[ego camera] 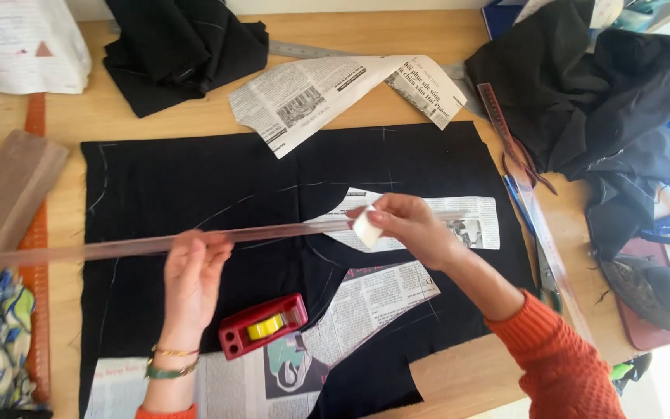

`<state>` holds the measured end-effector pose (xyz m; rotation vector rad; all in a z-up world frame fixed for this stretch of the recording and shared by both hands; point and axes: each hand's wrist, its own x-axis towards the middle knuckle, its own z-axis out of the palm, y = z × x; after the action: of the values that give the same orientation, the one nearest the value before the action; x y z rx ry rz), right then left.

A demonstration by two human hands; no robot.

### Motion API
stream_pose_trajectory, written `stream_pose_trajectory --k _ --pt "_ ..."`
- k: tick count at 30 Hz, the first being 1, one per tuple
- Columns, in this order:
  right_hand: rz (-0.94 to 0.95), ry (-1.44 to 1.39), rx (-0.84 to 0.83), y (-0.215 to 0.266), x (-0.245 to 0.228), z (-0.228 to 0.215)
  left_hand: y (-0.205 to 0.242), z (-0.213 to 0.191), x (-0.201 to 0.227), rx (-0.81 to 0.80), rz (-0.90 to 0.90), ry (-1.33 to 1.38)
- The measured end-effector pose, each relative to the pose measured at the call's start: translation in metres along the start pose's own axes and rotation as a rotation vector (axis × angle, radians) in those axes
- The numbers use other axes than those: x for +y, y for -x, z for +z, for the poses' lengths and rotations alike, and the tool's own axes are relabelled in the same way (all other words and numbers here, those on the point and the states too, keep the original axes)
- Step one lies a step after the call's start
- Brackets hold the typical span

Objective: The person uses a ruler and tailor's chalk to mark lines on black fabric around paper patterns, and later adjusts and tapes the patterns onto the fabric.

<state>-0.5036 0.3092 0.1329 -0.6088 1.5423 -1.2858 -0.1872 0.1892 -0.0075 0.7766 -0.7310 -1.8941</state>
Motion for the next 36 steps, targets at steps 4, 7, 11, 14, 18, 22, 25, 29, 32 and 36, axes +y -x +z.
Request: stream_pose_trajectory --k 4,7,11,14,18,22,25,29,32,36 --pt "0.060 -0.024 -0.276 -0.082 -0.011 -0.019 0.001 -0.009 0.019 0.094 0.115 -0.115" --pt "0.170 0.156 -0.206 -0.170 0.000 -0.042 0.001 -0.013 0.029 0.147 0.158 -0.186" --pt "0.268 0.324 -0.096 -0.246 -0.014 -0.031 -0.003 -0.024 0.026 0.251 0.073 -0.089" --pt "-0.393 0.215 -0.092 -0.370 0.022 -0.066 -0.007 -0.014 0.028 0.171 0.085 -0.085" --pt "-0.326 -0.118 0.010 -0.322 -0.047 -0.052 -0.015 -0.016 0.033 0.314 0.058 -0.036" --pt "-0.163 0.543 0.194 -0.265 -0.055 -0.067 -0.017 -0.007 0.035 0.269 0.073 -0.147" --pt "-0.286 0.590 0.158 -0.227 -0.033 -0.090 -0.021 -0.007 0.031 0.264 0.100 -0.184" --pt "-0.413 0.633 -0.119 -0.133 -0.027 -0.077 -0.029 0.000 0.026 0.256 0.074 -0.157" --pt "-0.571 0.834 -0.266 -0.081 -0.011 -0.060 -0.037 0.007 0.017 0.299 0.021 -0.130" --pt "-0.623 0.983 -0.252 -0.036 0.015 -0.030 -0.037 0.025 0.014 0.271 0.002 -0.117"
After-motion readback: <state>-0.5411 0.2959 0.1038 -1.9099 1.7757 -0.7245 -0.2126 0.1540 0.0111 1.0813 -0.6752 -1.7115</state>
